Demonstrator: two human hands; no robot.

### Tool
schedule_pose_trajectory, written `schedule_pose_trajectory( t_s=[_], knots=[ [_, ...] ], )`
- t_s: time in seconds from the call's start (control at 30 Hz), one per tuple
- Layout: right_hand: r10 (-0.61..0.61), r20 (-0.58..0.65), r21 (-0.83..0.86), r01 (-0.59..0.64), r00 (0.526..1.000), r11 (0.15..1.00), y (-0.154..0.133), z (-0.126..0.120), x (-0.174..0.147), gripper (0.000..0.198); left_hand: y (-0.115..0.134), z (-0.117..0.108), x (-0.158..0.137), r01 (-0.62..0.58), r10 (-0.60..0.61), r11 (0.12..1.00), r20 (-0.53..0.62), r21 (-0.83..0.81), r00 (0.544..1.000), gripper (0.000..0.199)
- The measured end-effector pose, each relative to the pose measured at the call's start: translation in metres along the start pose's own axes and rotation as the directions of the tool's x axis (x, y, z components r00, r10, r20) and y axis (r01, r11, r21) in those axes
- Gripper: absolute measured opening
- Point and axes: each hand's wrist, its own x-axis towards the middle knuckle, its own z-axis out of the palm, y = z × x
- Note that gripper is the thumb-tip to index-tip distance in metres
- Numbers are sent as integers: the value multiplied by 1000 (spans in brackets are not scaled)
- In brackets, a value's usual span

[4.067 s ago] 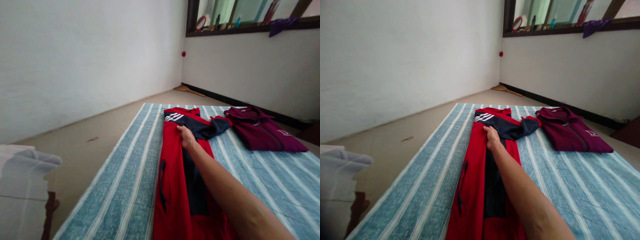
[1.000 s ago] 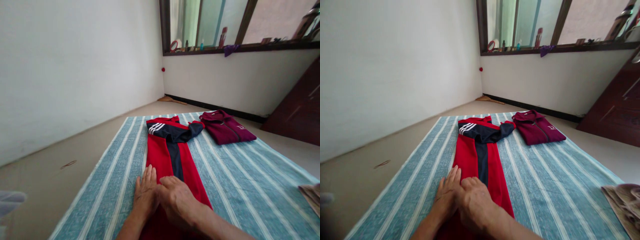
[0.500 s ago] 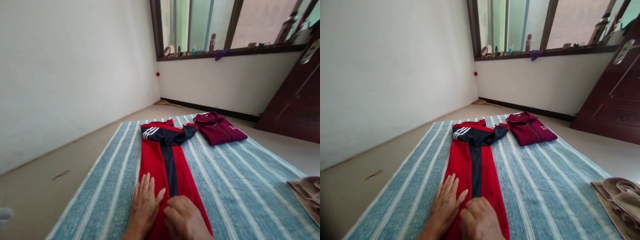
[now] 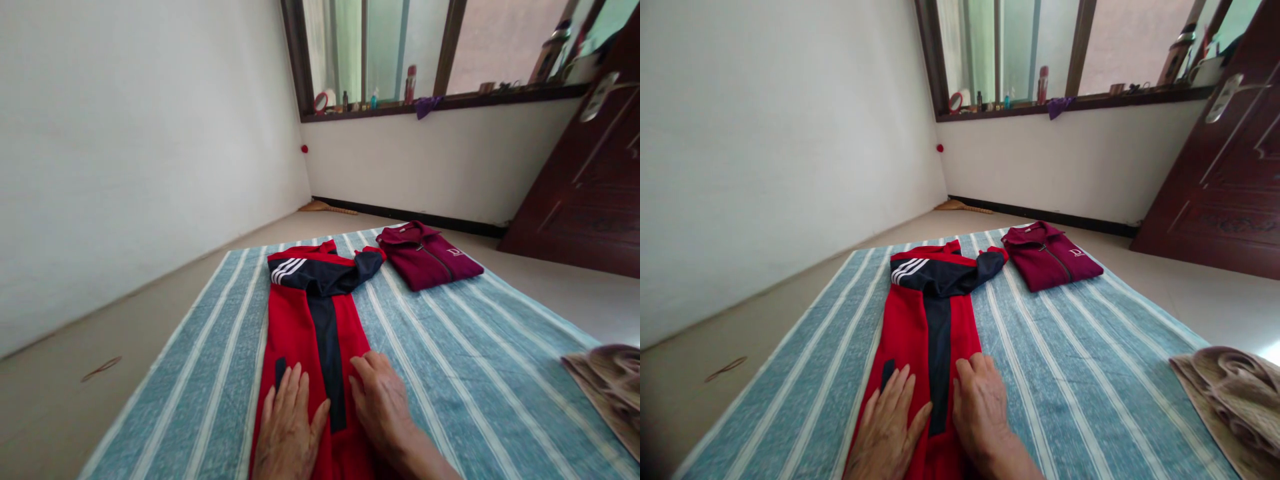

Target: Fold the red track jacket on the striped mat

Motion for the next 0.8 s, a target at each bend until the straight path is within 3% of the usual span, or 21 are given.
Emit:
schedule_pose_trajectory(
  t_s=[0.2,0.47,0.63,0.8],
  knots=[
    [-111,-29,107,113,993,988,-3,8,-6,22,0,3,-1,4,-4,1000,-17,12,1000,59],
    [-119,-56,-48,117,991,992,-4,6,-9,21,2,4,-2,15,-15,1000,-20,-3,1000,58],
    [-216,-111,-154,198,970,968,-5,5,-11,21,8,-7,-4,24,-23,1000,52,-20,998,55],
    [-296,-4,-103,294,955,950,0,14,-21,21,18,-21,-3,80,-75,996,162,-29,984,54]
  ],
)
